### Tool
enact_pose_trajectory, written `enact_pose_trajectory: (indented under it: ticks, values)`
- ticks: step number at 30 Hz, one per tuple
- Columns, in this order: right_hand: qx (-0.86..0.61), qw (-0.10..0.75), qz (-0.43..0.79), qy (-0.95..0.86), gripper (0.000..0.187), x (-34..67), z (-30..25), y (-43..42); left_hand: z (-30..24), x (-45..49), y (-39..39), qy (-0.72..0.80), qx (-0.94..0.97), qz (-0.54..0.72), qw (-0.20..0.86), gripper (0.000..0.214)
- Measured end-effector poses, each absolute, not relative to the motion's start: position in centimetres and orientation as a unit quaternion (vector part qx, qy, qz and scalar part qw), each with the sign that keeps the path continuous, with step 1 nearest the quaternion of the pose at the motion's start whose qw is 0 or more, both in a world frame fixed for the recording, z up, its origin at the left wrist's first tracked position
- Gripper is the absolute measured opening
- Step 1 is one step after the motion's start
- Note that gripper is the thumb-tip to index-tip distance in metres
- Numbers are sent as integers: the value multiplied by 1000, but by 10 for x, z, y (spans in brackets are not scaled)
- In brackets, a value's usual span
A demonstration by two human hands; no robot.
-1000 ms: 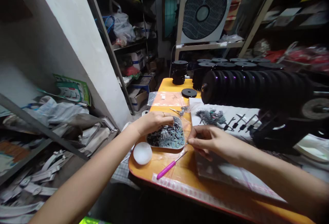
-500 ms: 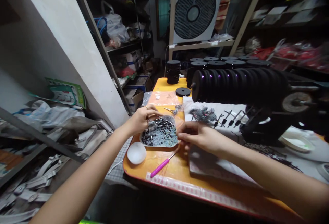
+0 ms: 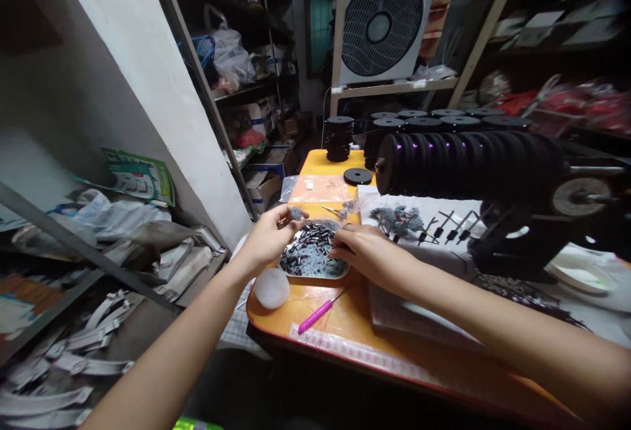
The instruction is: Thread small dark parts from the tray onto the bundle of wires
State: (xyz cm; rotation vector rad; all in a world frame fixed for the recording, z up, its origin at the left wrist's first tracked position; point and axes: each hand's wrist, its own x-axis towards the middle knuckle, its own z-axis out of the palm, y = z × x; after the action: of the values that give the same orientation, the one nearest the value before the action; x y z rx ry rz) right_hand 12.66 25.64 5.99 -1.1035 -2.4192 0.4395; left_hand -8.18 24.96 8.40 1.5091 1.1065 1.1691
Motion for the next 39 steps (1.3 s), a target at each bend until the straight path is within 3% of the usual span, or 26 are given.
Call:
enact_pose_trajectory:
  ticks: [7, 11, 17, 21, 26, 39]
  values:
    - [-355, 318, 191, -858, 9, 145, 91, 200, 86, -42, 170, 374, 467, 513, 616, 14]
    - [-360, 376, 294, -802, 11, 165, 101, 155, 69, -17, 131, 320, 326, 548, 701, 17]
    - [-402, 457, 359, -708, 10, 179, 80, 107, 46, 17, 98, 297, 203, 593, 721, 20]
    - [-401, 472, 337, -709, 24, 182, 58, 83, 41, 34, 83, 276, 114, 621, 725, 17]
    - [-449, 517, 275, -675, 26, 192, 39, 65, 32, 39, 73, 310, 107, 648, 688, 16]
    - [-459, 472, 300, -691, 15, 196, 36, 68, 24, 49, 61, 345, 183, 627, 674, 16]
